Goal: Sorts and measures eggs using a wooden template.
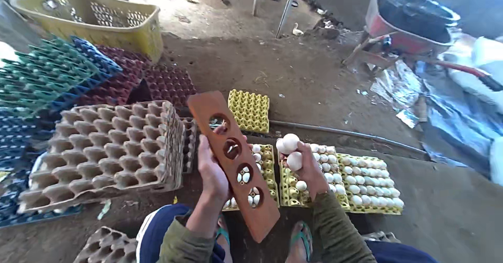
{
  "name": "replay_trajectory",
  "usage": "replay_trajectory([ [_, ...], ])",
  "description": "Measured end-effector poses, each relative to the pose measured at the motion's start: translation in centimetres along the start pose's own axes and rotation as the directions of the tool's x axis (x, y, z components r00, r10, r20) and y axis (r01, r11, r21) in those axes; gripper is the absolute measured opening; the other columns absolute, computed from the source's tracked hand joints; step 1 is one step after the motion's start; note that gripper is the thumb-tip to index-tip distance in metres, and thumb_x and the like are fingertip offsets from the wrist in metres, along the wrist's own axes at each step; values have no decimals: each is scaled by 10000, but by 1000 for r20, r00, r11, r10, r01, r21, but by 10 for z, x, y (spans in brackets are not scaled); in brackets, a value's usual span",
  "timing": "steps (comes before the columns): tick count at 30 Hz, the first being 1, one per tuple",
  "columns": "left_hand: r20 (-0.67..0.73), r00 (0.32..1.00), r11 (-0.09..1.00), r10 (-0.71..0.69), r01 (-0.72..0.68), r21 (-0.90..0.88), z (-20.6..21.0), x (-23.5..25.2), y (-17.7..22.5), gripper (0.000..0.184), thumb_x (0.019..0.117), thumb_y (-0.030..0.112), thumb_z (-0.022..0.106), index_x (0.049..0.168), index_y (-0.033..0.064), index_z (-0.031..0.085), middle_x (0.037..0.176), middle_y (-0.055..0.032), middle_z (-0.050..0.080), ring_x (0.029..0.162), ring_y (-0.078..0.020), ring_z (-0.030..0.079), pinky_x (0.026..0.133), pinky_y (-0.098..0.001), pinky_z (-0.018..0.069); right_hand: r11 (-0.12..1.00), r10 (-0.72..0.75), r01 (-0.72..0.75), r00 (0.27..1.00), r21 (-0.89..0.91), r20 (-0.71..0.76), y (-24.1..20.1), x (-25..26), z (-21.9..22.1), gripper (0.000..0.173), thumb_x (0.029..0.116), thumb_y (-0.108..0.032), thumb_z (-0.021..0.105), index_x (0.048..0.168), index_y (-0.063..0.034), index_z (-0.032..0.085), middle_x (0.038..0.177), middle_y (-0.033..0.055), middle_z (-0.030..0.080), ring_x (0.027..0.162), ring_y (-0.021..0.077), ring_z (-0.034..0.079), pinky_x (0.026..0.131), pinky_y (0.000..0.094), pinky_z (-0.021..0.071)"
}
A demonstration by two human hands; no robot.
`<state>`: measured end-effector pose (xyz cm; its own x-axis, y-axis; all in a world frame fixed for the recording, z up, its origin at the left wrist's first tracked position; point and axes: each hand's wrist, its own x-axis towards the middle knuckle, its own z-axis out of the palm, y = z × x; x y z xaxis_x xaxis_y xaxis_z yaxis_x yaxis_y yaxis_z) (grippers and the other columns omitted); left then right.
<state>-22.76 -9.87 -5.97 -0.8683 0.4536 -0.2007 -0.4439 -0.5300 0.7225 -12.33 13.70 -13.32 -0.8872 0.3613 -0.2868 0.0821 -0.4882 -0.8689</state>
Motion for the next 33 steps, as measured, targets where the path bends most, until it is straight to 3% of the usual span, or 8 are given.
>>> replay_trajectory([
  [3, 38, 994, 994, -103, 101, 40, 21, -14, -21, 705, 1044, 528, -26, 1534, 151, 313, 1056, -187, 715, 893, -330, 734, 737, -477, 631, 996, -40, 48, 994, -74, 105, -40, -43, 17, 844, 764, -650, 759, 1301, -28, 563, 979, 112, 704, 694, 174, 682, 539, 293, 573],
  [5, 78, 985, 987, -154, 150, 57, 32, -23, -32, 675, 1054, 510, -16, 1559, 162, 267, 1065, -180, 713, 888, -309, 732, 733, -463, 625, 955, -139, 168, 981, -245, 133, -64, -67, 30, 719, 774, -522, 817, 1269, -39, 624, 1090, 84, 701, 725, 150, 678, 561, 297, 581],
  [7, 94, 981, 984, -168, 161, 79, 43, -33, -37, 633, 1074, 479, 19, 1549, 157, 285, 1030, -131, 720, 854, -240, 730, 699, -398, 627, 799, -259, 320, 947, -509, 190, -80, -86, 38, 583, 807, -450, 811, 1225, -66, 679, 1301, 58, 622, 895, 98, 671, 684, 264, 598],
  [10, 105, 967, 970, -232, 223, 91, 53, -45, -44, 634, 1084, 487, 36, 1549, 177, 336, 1053, -130, 700, 867, -241, 704, 693, -403, 598, 466, -359, 364, 911, -806, 204, -91, -107, 54, 494, 780, -399, 826, 1173, -118, 726, 1373, 90, 563, 1130, 111, 620, 889, 267, 572],
  [18, 198, 950, 970, -242, 243, 19, 61, -66, -64, 668, 1083, 489, 28, 1466, 148, 456, 1029, -132, 705, 850, -207, 710, 694, -352, 603, -60, -372, 285, 883, -957, 286, -88, -140, 77, 462, 815, -446, 814, 1205, -211, 735, 1460, 164, 509, 1195, 296, 615, 908, 475, 565],
  [24, 229, 935, 960, -269, 281, -20, 62, -72, -68, 722, 1079, 496, 17, 1380, 92, 533, 954, -127, 718, 786, -191, 714, 650, -326, 602, -97, -341, 298, 887, -950, 313, -83, -154, 72, 458, 932, -502, 692, 1321, -261, 705, 1486, 159, 495, 1225, 306, 597, 929, 467, 556],
  [26, 219, 936, 958, -275, 287, -24, 63, -73, -68, 727, 1075, 502, 14, 1349, 104, 558, 905, -121, 723, 713, -178, 707, 576, -304, 589, -91, -357, 310, 877, -946, 321, -81, -155, 68, 408, 969, -480, 650, 1309, -263, 715, 1474, 151, 506, 1228, 282, 597, 945, 438, 554],
  [33, 269, 935, 965, -231, 256, -62, 60, -70, -75, 699, 1070, 497, 28, 1308, 112, 560, 907, -117, 722, 723, -178, 709, 597, -310, 595, -123, -446, 343, 819, -931, 361, -73, -152, 65, 306, 953, -390, 691, 1193, -221, 776, 1435, 149, 552, 1219, 306, 601, 944, 447, 555],
])
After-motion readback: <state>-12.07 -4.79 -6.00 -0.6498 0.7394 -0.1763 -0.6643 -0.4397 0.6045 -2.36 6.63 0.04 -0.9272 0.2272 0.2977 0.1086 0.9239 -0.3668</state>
